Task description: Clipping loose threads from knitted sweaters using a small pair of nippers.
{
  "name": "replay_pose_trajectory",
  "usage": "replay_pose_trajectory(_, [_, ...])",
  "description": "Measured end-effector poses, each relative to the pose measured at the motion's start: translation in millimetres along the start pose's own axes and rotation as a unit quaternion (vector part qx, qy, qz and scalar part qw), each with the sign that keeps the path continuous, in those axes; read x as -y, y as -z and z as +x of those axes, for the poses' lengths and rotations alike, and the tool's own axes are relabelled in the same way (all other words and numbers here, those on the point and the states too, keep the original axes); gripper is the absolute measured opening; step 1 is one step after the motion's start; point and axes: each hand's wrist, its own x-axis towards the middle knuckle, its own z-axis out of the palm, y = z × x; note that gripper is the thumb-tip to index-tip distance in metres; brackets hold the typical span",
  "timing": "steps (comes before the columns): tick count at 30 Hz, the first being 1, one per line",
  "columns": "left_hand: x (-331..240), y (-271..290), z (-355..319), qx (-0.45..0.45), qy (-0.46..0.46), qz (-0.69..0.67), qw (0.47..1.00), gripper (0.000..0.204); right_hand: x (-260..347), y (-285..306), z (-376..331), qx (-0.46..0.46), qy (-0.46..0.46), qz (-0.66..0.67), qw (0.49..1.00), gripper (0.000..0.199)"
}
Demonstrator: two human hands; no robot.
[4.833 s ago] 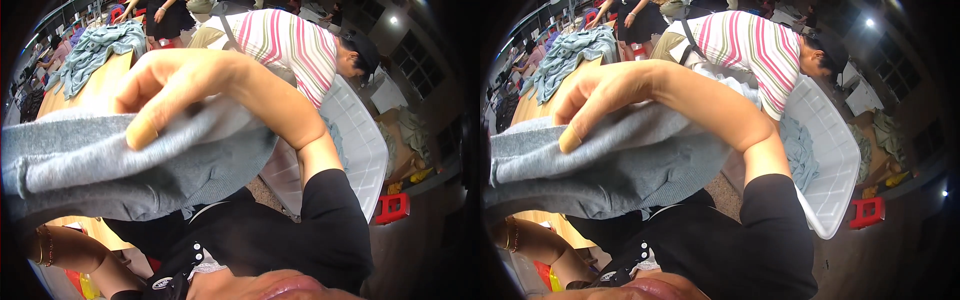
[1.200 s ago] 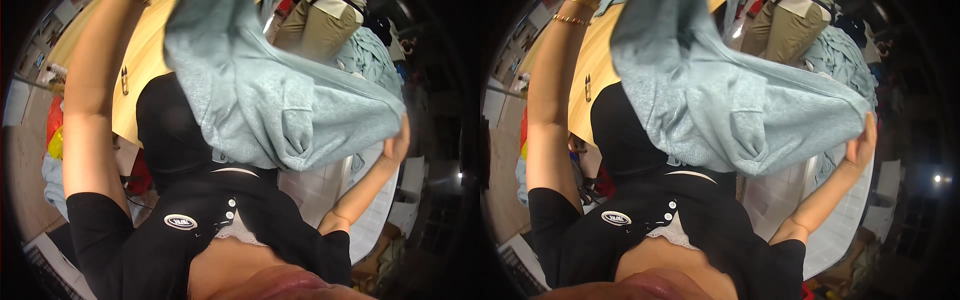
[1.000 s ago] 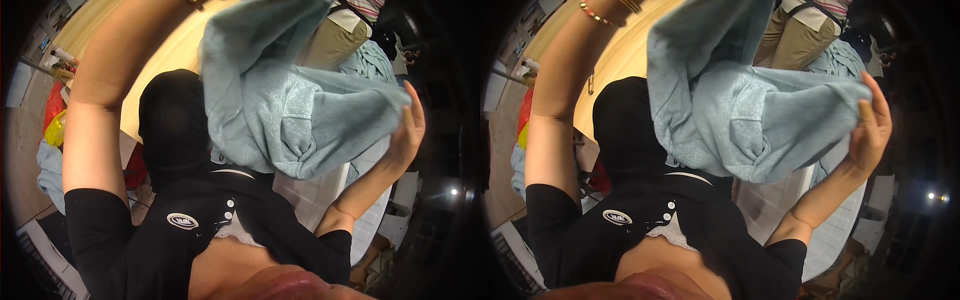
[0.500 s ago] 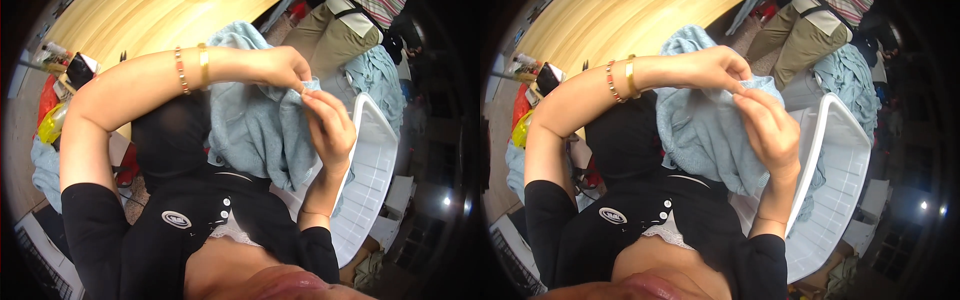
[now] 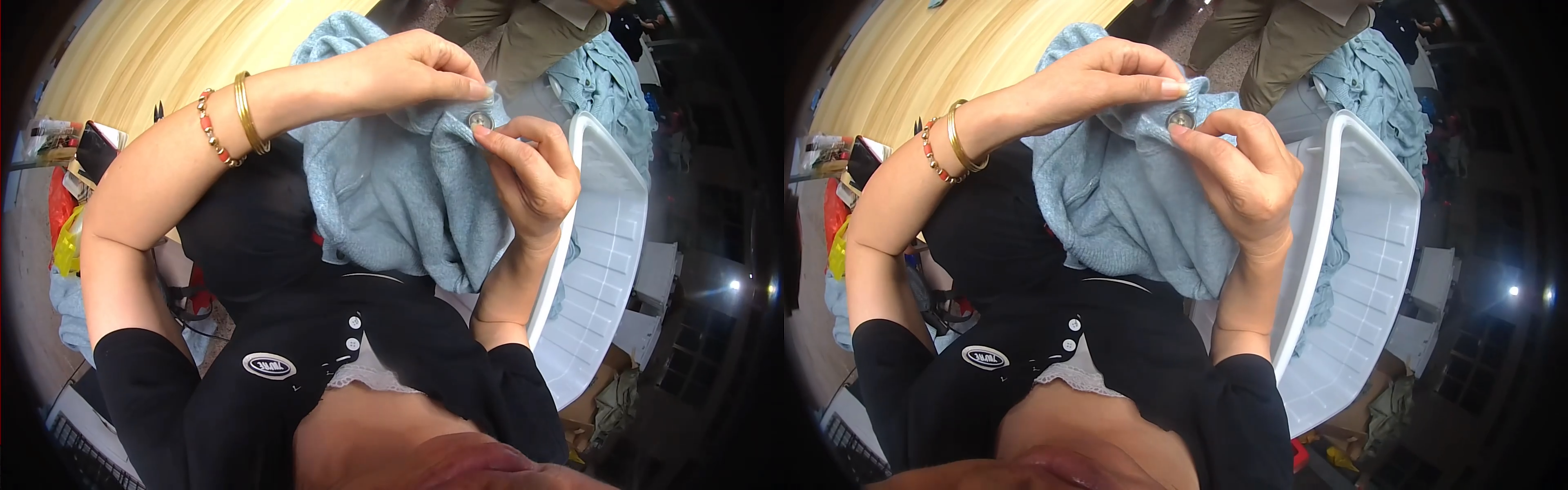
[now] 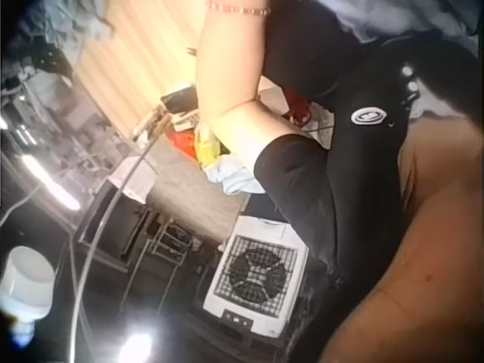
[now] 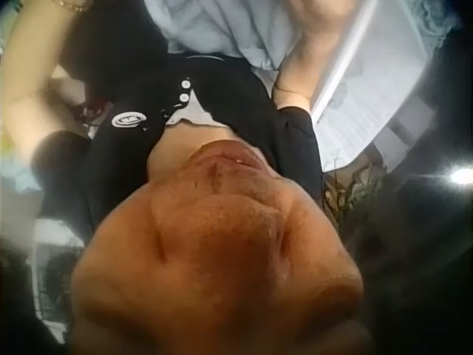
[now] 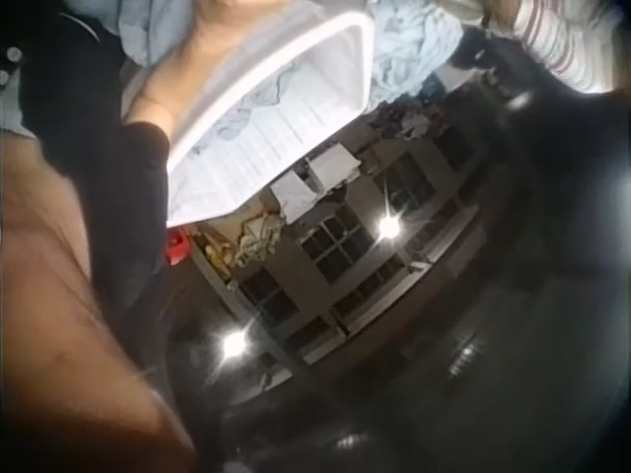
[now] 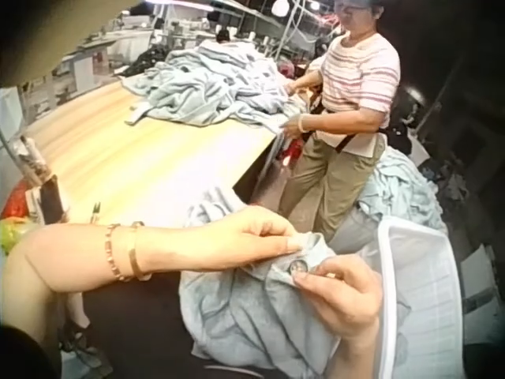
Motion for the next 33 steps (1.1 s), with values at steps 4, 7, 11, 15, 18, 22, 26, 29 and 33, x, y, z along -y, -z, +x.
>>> replay_pose_trajectory(4, [-4.3, 0.5, -1.5, 0.03, 0.001, 0.042, 0.999, 0.03, -1.6, 3.0, 2.9, 0.018, -0.007, 0.01, 1.0, 0.027])
replay_pose_trajectory(7, [-4.1, -5.0, -6.5, -0.014, -0.127, 0.256, 0.958, 0.044, -2.3, 0.5, 1.5, 0.024, -0.044, 0.035, 0.998, 0.026])
replay_pose_trajectory(11, [-12.7, -13.1, -6.7, -0.034, -0.094, 0.297, 0.95, 0.044, -4.6, -3.5, -2.3, 0.023, -0.086, 0.093, 0.992, 0.027])
replay_pose_trajectory(15, [1.7, -7.2, -2.5, -0.058, -0.175, 0.33, 0.926, 0.042, -11.8, -6.0, -4.5, 0.027, -0.106, 0.124, 0.986, 0.03])
replay_pose_trajectory(18, [1.7, -6.2, -3.5, -0.064, -0.215, 0.337, 0.915, 0.042, -12.9, -4.3, -5.4, 0.029, -0.155, 0.14, 0.978, 0.039])
replay_pose_trajectory(22, [1.8, -3.2, -2.3, -0.04, -0.233, 0.356, 0.904, 0.039, -24.8, -7.9, -3.9, 0.047, -0.178, 0.285, 0.941, 0.046])
replay_pose_trajectory(26, [-3.5, -2.5, -4.7, -0.057, -0.216, 0.382, 0.897, 0.033, -19.7, -14.4, -6.4, 0.055, -0.294, 0.363, 0.883, 0.04])
replay_pose_trajectory(29, [-4.3, -5.7, -2.2, -0.059, -0.211, 0.374, 0.901, 0.032, -23.9, -12.8, -11.0, 0.04, -0.294, 0.378, 0.877, 0.036])
replay_pose_trajectory(33, [-2.6, -7.0, -1.4, -0.055, -0.232, 0.375, 0.896, 0.03, -30.2, -12.0, -14.3, 0.026, -0.267, 0.429, 0.863, 0.032])
